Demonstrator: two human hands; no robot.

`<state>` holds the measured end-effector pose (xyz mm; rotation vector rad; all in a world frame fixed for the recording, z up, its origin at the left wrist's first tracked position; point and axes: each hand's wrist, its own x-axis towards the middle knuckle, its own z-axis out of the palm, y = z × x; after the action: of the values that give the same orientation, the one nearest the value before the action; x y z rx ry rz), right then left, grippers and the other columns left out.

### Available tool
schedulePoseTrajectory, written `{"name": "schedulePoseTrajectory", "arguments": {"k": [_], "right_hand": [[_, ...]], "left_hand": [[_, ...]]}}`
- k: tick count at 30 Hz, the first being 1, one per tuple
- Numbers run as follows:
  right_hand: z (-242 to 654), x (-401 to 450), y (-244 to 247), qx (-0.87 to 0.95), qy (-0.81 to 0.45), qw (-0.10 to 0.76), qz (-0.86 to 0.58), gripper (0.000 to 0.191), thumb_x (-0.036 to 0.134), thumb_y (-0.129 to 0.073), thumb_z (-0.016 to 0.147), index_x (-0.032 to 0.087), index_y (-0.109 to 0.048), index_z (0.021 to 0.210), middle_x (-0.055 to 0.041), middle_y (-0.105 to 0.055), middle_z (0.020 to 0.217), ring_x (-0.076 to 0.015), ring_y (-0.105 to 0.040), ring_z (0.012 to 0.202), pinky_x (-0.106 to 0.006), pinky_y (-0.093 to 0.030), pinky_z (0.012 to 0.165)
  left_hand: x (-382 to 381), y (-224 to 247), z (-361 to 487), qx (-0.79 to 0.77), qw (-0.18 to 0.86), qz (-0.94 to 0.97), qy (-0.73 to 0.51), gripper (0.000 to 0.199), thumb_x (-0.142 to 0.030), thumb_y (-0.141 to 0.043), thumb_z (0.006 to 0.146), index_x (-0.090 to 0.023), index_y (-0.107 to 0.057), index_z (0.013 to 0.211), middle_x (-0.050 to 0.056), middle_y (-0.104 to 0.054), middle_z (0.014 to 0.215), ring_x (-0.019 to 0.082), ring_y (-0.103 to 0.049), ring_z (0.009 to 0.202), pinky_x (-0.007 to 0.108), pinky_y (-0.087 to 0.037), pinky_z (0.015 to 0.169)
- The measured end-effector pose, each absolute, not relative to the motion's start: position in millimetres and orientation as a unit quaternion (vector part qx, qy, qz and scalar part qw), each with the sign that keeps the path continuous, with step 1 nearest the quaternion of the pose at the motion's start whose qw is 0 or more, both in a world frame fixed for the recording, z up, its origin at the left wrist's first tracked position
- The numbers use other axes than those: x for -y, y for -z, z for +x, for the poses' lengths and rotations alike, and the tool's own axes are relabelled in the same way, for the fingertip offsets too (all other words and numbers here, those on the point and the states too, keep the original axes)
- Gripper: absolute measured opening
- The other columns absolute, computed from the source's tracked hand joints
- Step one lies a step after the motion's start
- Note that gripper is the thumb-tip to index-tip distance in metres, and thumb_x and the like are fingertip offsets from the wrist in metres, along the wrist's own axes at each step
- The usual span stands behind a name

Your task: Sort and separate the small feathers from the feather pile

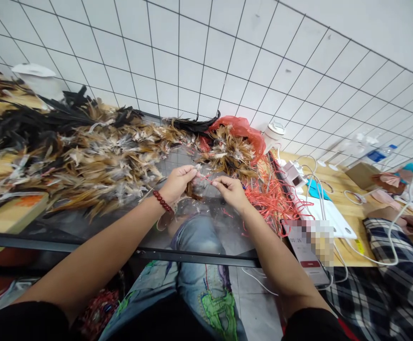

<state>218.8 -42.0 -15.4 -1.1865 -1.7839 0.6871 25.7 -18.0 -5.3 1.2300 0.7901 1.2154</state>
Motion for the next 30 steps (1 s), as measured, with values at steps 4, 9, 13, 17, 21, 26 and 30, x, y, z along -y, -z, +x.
{"name": "schedulePoseTrajectory", "arguments": {"k": [4, 9, 13, 17, 21, 26, 30], "right_hand": [[219.8, 43.9, 3.9, 0.744, -0.169, 0.427, -0.485, 0.020, 0.030, -0.053, 0.084, 0.020, -0.068, 0.075, -0.0010, -0.065, 0.070, -0.0150, -0.057, 0.067, -0.026, -0.040, 0.067], [219.0, 47.3, -3.5, 0.737, -0.153, 0.422, -0.505, 0.018, 0.029, -0.054, 0.083, 0.022, -0.068, 0.074, -0.0012, -0.064, 0.068, -0.0161, -0.055, 0.069, -0.028, -0.039, 0.070], [209.3, 49.4, -0.3, 0.690, -0.335, 0.453, -0.454, 0.024, 0.040, -0.053, 0.085, 0.021, -0.067, 0.090, -0.0008, -0.066, 0.071, -0.0127, -0.055, 0.065, -0.025, -0.042, 0.066], [196.6, 49.6, 3.8, 0.579, -0.513, 0.452, -0.445, 0.040, 0.045, -0.059, 0.078, 0.018, -0.058, 0.108, 0.0029, -0.065, 0.064, -0.0054, -0.039, 0.035, -0.020, -0.030, 0.041], [191.6, 50.9, 4.2, 0.578, -0.576, 0.403, -0.416, 0.045, 0.040, -0.073, 0.066, 0.016, -0.059, 0.102, 0.0018, -0.067, 0.062, -0.0052, -0.043, 0.034, -0.019, -0.029, 0.037], [190.2, 52.9, 2.8, 0.558, -0.575, 0.432, -0.413, 0.046, 0.037, -0.080, 0.058, 0.015, -0.064, 0.095, 0.0016, -0.065, 0.059, -0.0073, -0.050, 0.042, -0.018, -0.033, 0.038], [186.7, 53.9, 1.3, 0.524, -0.582, 0.464, -0.415, 0.031, 0.039, -0.077, 0.061, 0.014, -0.066, 0.076, 0.0007, -0.062, 0.058, -0.0047, -0.045, 0.042, -0.018, -0.028, 0.039]], "left_hand": [[20.5, 3.0, 27.7, -0.334, 0.601, 0.490, -0.536, 0.021, -0.032, -0.068, 0.072, -0.014, -0.063, 0.063, 0.000, -0.053, 0.052, 0.009, -0.046, 0.050, 0.020, -0.038, 0.053], [22.5, -2.0, 26.9, -0.291, 0.654, 0.451, -0.534, 0.022, -0.030, -0.070, 0.072, -0.014, -0.059, 0.062, -0.002, -0.050, 0.054, 0.008, -0.046, 0.050, 0.019, -0.040, 0.052], [21.2, -4.6, 19.6, -0.245, 0.677, 0.448, -0.530, 0.024, -0.032, -0.074, 0.069, -0.014, -0.059, 0.064, -0.002, -0.050, 0.056, 0.008, -0.049, 0.055, 0.020, -0.043, 0.056], [24.9, -6.9, 17.9, -0.232, 0.690, 0.449, -0.517, 0.026, -0.035, -0.075, 0.068, -0.014, -0.059, 0.065, -0.001, -0.052, 0.058, 0.009, -0.051, 0.056, 0.020, -0.046, 0.057], [31.1, -6.7, 22.0, -0.240, 0.702, 0.471, -0.476, 0.029, -0.038, -0.076, 0.066, -0.014, -0.060, 0.069, -0.002, -0.053, 0.058, 0.009, -0.052, 0.053, 0.021, -0.047, 0.053], [31.3, -1.2, 26.1, -0.282, 0.655, 0.511, -0.479, 0.029, -0.040, -0.074, 0.068, -0.014, -0.061, 0.069, -0.001, -0.055, 0.060, 0.009, -0.053, 0.051, 0.022, -0.047, 0.051], [29.7, 0.9, 28.0, -0.300, 0.625, 0.536, -0.482, 0.028, -0.040, -0.072, 0.068, -0.014, -0.062, 0.068, 0.000, -0.058, 0.061, 0.010, -0.054, 0.055, 0.022, -0.047, 0.054]]}}
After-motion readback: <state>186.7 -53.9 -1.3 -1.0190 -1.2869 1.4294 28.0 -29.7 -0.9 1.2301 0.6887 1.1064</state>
